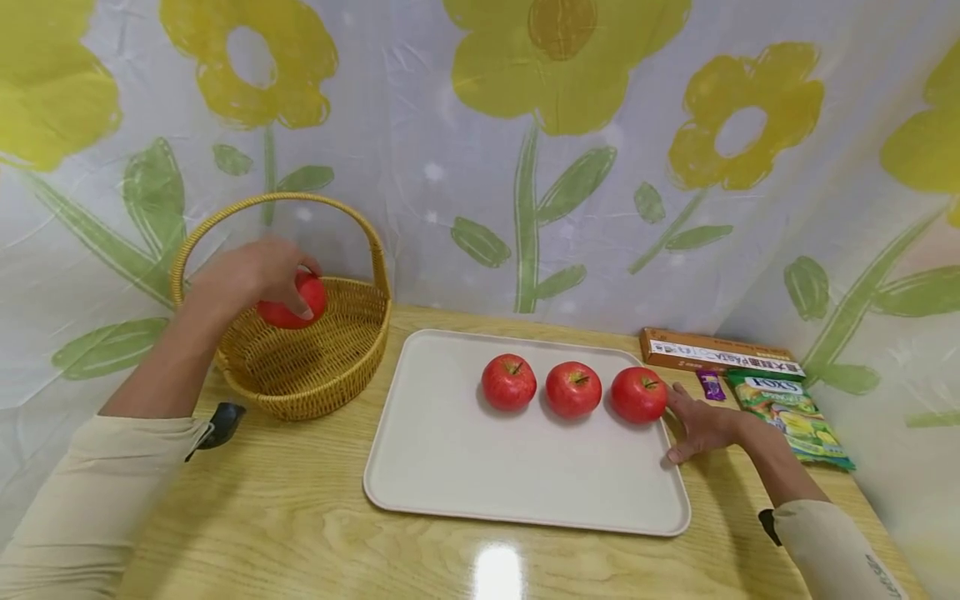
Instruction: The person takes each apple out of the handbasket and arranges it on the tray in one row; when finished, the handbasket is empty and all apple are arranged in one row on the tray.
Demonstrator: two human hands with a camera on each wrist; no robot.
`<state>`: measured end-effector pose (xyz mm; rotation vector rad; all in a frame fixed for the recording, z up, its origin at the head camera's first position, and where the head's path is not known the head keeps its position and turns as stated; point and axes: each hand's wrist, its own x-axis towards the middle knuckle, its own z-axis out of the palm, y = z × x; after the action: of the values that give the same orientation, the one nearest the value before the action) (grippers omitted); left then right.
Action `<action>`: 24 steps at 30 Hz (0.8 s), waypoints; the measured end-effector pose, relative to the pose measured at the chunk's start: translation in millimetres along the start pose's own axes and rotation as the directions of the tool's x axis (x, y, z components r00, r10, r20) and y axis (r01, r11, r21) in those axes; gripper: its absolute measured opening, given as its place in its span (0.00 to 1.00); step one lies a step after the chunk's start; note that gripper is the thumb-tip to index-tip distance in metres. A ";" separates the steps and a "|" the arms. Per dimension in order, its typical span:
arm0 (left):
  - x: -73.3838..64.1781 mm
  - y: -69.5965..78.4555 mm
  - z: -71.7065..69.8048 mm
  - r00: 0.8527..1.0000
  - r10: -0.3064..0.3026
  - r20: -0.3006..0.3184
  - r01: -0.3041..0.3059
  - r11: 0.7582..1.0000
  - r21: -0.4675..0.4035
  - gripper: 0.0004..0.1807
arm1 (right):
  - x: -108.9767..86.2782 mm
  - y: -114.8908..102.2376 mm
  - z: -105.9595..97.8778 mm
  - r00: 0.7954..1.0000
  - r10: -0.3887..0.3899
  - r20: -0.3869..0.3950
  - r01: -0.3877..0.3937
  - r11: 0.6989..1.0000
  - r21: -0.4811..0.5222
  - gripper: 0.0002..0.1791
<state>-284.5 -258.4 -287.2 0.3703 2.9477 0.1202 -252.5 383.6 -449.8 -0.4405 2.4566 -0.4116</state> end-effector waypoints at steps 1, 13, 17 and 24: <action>-1.1 3.1 -0.4 1.000 0.008 -0.008 -0.008 1.000 -0.007 0.33 | -0.2 -0.2 -0.8 1.000 -0.001 -0.002 0.001 1.000 -0.002 0.74; -6.3 61.3 -4.8 0.988 0.138 -0.075 -0.135 0.990 0.043 0.22 | 1.0 0.1 -2.9 1.000 -0.003 -0.005 0.003 1.000 0.007 0.75; -3.1 79.8 -1.8 0.984 0.167 -0.060 -0.164 0.985 0.053 0.26 | 2.4 -2.2 -2.2 1.000 0.002 0.001 -0.002 1.000 0.016 0.75; -0.1 111.0 10.7 0.979 0.197 -0.046 -0.197 0.980 -0.004 0.25 | 2.1 -2.8 -0.7 1.000 0.001 0.008 -0.001 1.000 0.011 0.76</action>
<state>-256.0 -150.5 -286.6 0.6667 2.9468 0.1675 -253.9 380.4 -449.2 -0.4360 2.4453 -0.4213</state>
